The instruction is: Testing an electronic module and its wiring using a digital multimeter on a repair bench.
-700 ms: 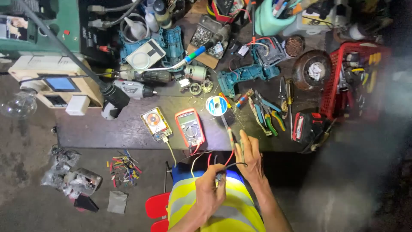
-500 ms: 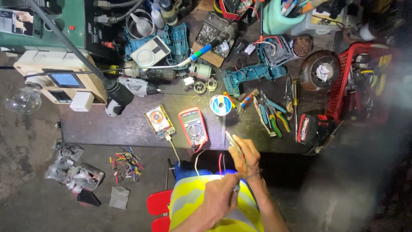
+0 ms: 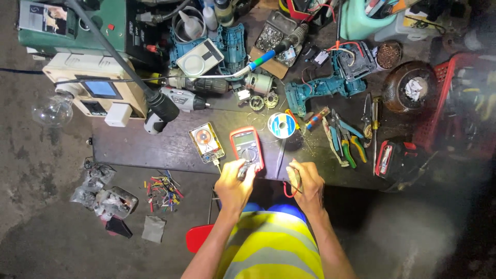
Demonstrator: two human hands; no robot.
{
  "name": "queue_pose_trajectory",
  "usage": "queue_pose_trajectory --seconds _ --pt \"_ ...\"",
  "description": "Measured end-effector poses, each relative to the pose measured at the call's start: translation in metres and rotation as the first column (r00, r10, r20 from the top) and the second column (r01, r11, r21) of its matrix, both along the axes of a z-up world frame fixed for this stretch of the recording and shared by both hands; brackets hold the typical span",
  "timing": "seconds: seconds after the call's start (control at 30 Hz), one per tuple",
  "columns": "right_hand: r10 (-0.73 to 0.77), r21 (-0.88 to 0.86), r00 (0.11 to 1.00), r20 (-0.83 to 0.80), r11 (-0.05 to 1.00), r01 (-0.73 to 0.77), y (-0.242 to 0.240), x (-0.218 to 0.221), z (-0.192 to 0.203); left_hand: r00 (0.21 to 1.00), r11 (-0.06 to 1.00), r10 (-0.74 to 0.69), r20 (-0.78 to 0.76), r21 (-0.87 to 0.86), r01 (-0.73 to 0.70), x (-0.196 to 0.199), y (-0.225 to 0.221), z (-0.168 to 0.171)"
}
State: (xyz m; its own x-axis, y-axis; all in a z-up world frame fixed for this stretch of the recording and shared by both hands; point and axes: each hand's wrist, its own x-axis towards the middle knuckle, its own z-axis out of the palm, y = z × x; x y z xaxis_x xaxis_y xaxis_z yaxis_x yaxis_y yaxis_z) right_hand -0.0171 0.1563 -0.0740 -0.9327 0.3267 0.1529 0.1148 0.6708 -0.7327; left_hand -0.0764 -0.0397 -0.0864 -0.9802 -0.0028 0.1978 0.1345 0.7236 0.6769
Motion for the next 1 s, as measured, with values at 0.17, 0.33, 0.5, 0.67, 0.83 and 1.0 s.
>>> queue_pose_trajectory --seconds 0.17,0.33,0.5,0.67,0.83,1.0 --pt "0.037 -0.094 0.997 0.071 0.995 -0.031 0.014 0.001 0.005 0.992 0.992 0.095 0.085 -0.094 -0.087 -0.004 0.013 -0.030" --pt "0.022 -0.153 0.998 0.058 0.988 -0.012 0.014 0.002 0.027 0.988 0.996 0.075 0.132 -0.059 -0.068 -0.001 0.011 -0.029" --pt "-0.114 -0.182 0.993 0.037 0.976 0.119 0.014 0.010 0.003 0.987 0.985 -0.048 0.155 -0.158 0.073 -0.004 0.006 -0.026" --pt "-0.043 -0.135 0.999 0.029 0.990 0.047 0.014 0.009 -0.016 0.980 0.980 -0.066 0.189 -0.174 0.100 -0.008 0.004 -0.027" --pt "-0.030 -0.125 0.999 0.034 0.992 0.034 0.011 0.005 -0.004 0.970 0.993 -0.071 0.231 -0.072 0.090 -0.009 -0.002 -0.021" --pt "-0.164 -0.413 0.985 0.053 0.895 0.171 0.002 0.010 0.033 0.796 0.900 -0.237 0.558 0.434 -0.036 -0.002 -0.027 0.043"
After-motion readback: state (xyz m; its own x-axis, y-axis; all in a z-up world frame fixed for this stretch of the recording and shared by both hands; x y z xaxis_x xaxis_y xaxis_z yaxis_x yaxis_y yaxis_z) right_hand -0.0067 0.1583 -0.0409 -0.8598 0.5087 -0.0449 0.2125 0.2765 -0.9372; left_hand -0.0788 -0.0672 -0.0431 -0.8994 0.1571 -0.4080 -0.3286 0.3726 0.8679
